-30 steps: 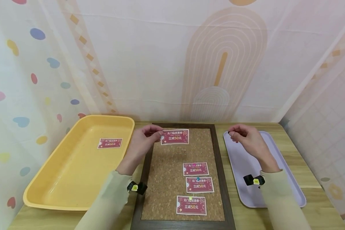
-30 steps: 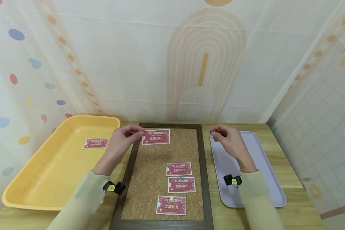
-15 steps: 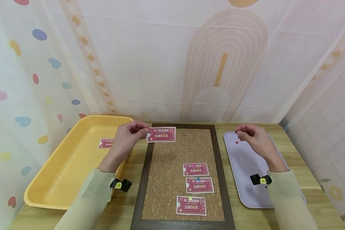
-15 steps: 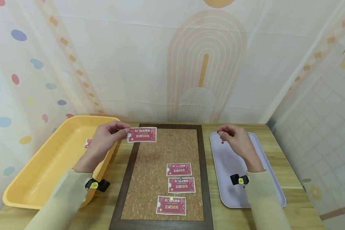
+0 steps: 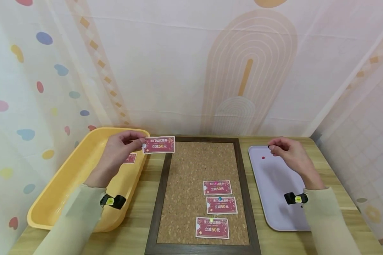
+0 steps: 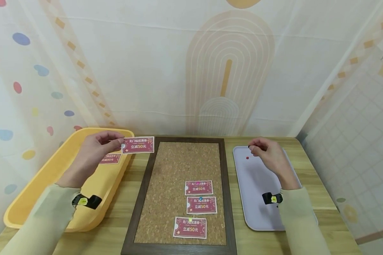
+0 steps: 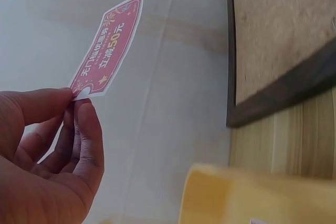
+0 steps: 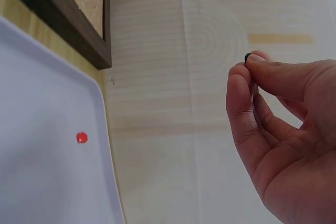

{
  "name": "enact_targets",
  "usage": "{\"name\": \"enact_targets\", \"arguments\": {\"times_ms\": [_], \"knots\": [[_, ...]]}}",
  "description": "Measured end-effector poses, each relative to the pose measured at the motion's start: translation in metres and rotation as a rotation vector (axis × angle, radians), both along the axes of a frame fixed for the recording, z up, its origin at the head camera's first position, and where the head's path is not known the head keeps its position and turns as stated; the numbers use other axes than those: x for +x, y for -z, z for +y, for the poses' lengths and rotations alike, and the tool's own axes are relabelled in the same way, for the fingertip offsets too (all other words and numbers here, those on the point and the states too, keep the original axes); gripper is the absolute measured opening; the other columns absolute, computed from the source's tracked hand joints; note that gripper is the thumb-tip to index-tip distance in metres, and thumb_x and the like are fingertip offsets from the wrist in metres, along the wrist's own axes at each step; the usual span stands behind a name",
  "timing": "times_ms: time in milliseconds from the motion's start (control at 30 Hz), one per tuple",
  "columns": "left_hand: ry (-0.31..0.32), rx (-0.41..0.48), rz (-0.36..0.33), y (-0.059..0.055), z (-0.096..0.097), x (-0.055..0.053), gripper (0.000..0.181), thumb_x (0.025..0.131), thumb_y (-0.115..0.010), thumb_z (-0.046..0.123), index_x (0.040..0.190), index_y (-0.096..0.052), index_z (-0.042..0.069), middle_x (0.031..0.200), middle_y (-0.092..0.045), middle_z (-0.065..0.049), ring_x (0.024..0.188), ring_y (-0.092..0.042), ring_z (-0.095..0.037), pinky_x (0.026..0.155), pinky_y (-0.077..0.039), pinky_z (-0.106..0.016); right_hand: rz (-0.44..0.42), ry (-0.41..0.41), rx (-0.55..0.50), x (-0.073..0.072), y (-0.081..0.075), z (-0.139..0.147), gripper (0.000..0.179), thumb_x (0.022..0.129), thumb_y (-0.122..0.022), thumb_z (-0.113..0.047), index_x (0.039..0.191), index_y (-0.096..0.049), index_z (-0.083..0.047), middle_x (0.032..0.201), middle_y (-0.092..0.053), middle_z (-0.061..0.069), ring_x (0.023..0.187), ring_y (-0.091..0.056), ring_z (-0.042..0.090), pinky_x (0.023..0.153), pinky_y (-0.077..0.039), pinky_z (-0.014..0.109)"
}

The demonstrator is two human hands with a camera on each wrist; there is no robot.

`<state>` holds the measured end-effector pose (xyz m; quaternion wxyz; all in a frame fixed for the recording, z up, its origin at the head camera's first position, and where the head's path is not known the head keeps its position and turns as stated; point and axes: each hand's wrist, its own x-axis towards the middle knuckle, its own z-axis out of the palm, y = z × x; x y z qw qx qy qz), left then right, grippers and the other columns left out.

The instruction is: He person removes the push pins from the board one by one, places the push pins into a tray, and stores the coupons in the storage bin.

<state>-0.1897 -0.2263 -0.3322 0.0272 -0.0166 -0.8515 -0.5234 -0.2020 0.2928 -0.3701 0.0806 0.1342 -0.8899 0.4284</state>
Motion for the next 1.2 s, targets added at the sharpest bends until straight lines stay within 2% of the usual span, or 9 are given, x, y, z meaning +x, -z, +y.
{"name": "enact_targets", "arguments": {"times_ms": [167, 367, 567, 700, 833, 1000, 1200], "knots": [[-0.001, -0.023, -0.024, 0.000, -0.019, 0.000, 0.041, 0.103, -0.066, 0.029, 0.127, -0.065, -0.003, 0.111, -0.067, -0.009, 0.090, -0.064, -0.012, 0.078, -0.057, -0.021, -0.016, 0.001, 0.002, -0.002, 0.003, 0.006, 0.016, 0.100, -0.064, 0.001, 0.112, -0.068, 0.009, 0.096, -0.070, 0.015, 0.078, -0.066, 0.005, 0.074, -0.051, 0.013], [0.026, -0.006, -0.034, 0.005, -0.039, -0.004, 0.039, 0.104, -0.065, 0.024, 0.127, -0.063, -0.007, 0.102, -0.067, 0.003, 0.088, -0.063, -0.009, 0.079, -0.057, -0.020, -0.038, -0.001, 0.013, -0.003, 0.003, 0.010, 0.014, 0.100, -0.064, 0.000, 0.111, -0.068, 0.009, 0.094, -0.070, 0.010, 0.079, -0.067, 0.008, 0.074, -0.052, 0.015], [0.032, 0.025, -0.051, 0.010, -0.055, -0.009, 0.038, 0.104, -0.063, 0.019, 0.129, -0.060, -0.010, 0.100, -0.067, 0.009, 0.086, -0.064, -0.005, 0.080, -0.058, -0.022, -0.061, -0.005, 0.025, -0.005, 0.006, 0.013, 0.014, 0.100, -0.064, 0.001, 0.111, -0.068, 0.009, 0.095, -0.070, 0.014, 0.080, -0.067, 0.011, 0.074, -0.053, 0.015], [0.038, 0.033, -0.062, 0.016, -0.066, -0.014, 0.039, 0.105, -0.061, 0.017, 0.131, -0.058, -0.012, 0.100, -0.066, 0.011, 0.087, -0.063, -0.005, 0.080, -0.058, -0.022, -0.059, -0.034, 0.012, -0.007, 0.008, 0.015, 0.015, 0.099, -0.064, 0.003, 0.111, -0.067, 0.012, 0.095, -0.069, 0.012, 0.080, -0.066, 0.008, 0.073, -0.054, 0.016], [0.040, 0.032, -0.081, 0.023, -0.076, -0.019, 0.038, 0.106, -0.060, 0.015, 0.131, -0.056, -0.013, 0.099, -0.066, 0.013, 0.087, -0.063, -0.003, 0.080, -0.057, -0.020, -0.063, -0.043, 0.020, -0.009, 0.011, 0.016, 0.012, 0.098, -0.063, 0.006, 0.108, -0.067, 0.011, 0.095, -0.069, 0.018, 0.079, -0.064, 0.007, 0.072, -0.055, 0.017], [0.055, 0.051, -0.100, 0.033, -0.088, -0.024, 0.039, 0.106, -0.059, 0.013, 0.132, -0.054, -0.015, 0.097, -0.067, 0.014, 0.087, -0.064, -0.001, 0.080, -0.057, -0.020, -0.107, -0.041, 0.037, -0.012, 0.016, 0.020, 0.013, 0.099, -0.061, 0.007, 0.109, -0.065, 0.013, 0.097, -0.068, 0.023, 0.080, -0.063, 0.007, 0.073, -0.054, 0.017], [0.059, 0.076, -0.147, 0.041, -0.104, -0.027, 0.036, 0.106, -0.059, 0.013, 0.130, -0.056, -0.014, 0.097, -0.067, 0.013, 0.089, -0.066, -0.002, 0.082, -0.058, -0.021, -0.156, -0.035, 0.057, -0.015, 0.021, 0.023, 0.014, 0.100, -0.060, 0.006, 0.111, -0.065, 0.012, 0.098, -0.069, 0.022, 0.083, -0.065, 0.010, 0.074, -0.055, 0.018]]}}
